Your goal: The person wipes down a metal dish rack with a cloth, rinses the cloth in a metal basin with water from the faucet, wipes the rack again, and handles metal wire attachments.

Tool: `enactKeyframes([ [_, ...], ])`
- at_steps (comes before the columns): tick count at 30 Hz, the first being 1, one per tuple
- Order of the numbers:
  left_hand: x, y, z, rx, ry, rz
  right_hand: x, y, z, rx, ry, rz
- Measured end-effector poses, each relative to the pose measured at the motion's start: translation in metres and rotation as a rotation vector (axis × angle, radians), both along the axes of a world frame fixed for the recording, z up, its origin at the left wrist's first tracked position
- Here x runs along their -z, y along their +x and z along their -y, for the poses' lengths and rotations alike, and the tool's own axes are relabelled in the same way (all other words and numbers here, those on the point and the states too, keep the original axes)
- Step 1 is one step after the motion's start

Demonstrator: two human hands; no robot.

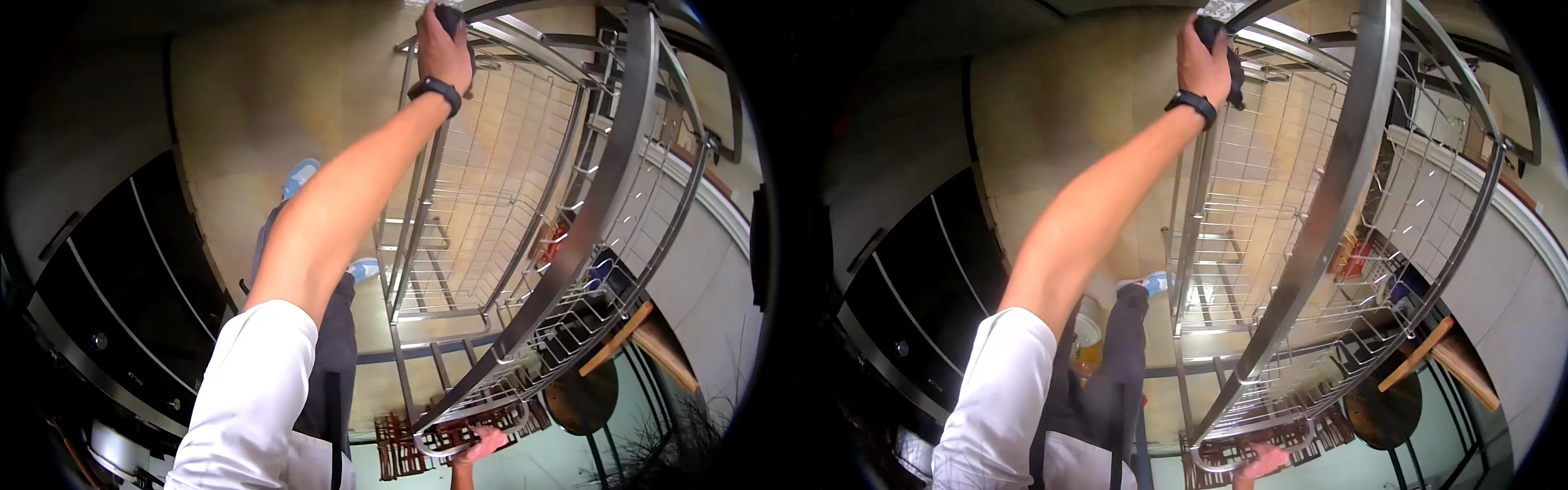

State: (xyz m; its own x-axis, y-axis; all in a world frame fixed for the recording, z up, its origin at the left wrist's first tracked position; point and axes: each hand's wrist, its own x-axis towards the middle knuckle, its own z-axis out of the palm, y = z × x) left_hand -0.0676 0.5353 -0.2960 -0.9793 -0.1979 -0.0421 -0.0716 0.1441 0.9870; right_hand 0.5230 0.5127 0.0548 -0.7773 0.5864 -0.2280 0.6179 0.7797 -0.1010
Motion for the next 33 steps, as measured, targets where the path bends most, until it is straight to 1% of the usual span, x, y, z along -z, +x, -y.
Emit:
enactKeyframes([
  [2,0.014,-0.02,0.003,-0.028,0.127,-0.072,0.002,0.007,-0.004,-0.035,0.014,0.006],
  [3,0.022,-0.02,0.002,-0.042,0.128,-0.063,0.003,0.009,-0.004,-0.022,0.019,-0.007],
  [5,0.036,-0.02,0.003,-0.128,0.253,-0.018,0.005,0.009,-0.004,-0.023,0.025,0.016],
  [6,0.038,-0.019,0.005,-0.102,0.093,-0.147,0.004,0.009,-0.003,-0.013,0.03,0.034],
  [8,0.058,-0.019,0.009,0.044,0.026,0.276,0.004,0.002,-0.004,-0.034,-0.007,0.04],
  [9,0.069,-0.015,0.01,0.156,0.097,0.404,0.003,0.005,-0.006,-0.044,-0.018,0.055],
  [10,0.079,-0.01,0.009,0.146,0.101,0.415,0.003,0.007,-0.008,-0.052,-0.03,0.07],
  [12,0.093,-0.002,0.006,0.216,0.149,0.229,0.005,0.002,-0.009,-0.052,-0.043,0.066],
  [13,0.1,0.001,0.008,0.285,0.085,0.138,0.005,0.003,-0.008,-0.047,-0.031,0.077],
  [14,0.084,-0.006,0.015,0.4,0.064,0.263,0.002,0.004,-0.007,-0.041,-0.022,0.091],
  [15,0.081,-0.003,0.017,0.438,0.061,0.318,0.003,0.002,-0.005,-0.023,-0.01,0.08],
  [16,0.077,0.0,0.021,0.477,0.057,0.376,0.001,0.0,-0.003,-0.015,0.005,0.13],
  [17,0.076,0.003,0.022,0.445,0.043,0.657,0.002,-0.005,-0.001,-0.017,-0.01,0.115],
  [18,0.081,0.007,0.025,0.509,0.014,0.697,0.002,-0.009,-0.001,-0.019,-0.023,0.1],
  [20,0.089,0.023,0.03,0.515,-0.072,0.572,0.003,-0.004,-0.003,-0.039,-0.02,0.117],
  [21,0.093,0.035,0.033,0.514,-0.068,0.578,0.003,-0.003,-0.004,-0.047,-0.022,0.104],
  [23,0.096,0.062,0.041,0.456,-0.087,0.471,0.001,0.003,-0.005,-0.059,-0.03,0.09],
  [25,0.102,0.096,0.049,0.395,0.027,0.275,0.004,0.001,-0.003,-0.066,-0.025,0.074],
  [28,0.083,0.149,0.062,0.273,0.097,0.145,0.003,0.006,-0.004,-0.046,-0.041,0.057],
  [30,0.098,0.191,0.076,0.384,0.076,0.4,0.005,0.002,-0.002,-0.045,-0.05,0.055],
  [33,0.085,0.252,0.093,0.355,0.141,0.284,0.007,0.0,0.001,-0.06,-0.033,0.039],
])
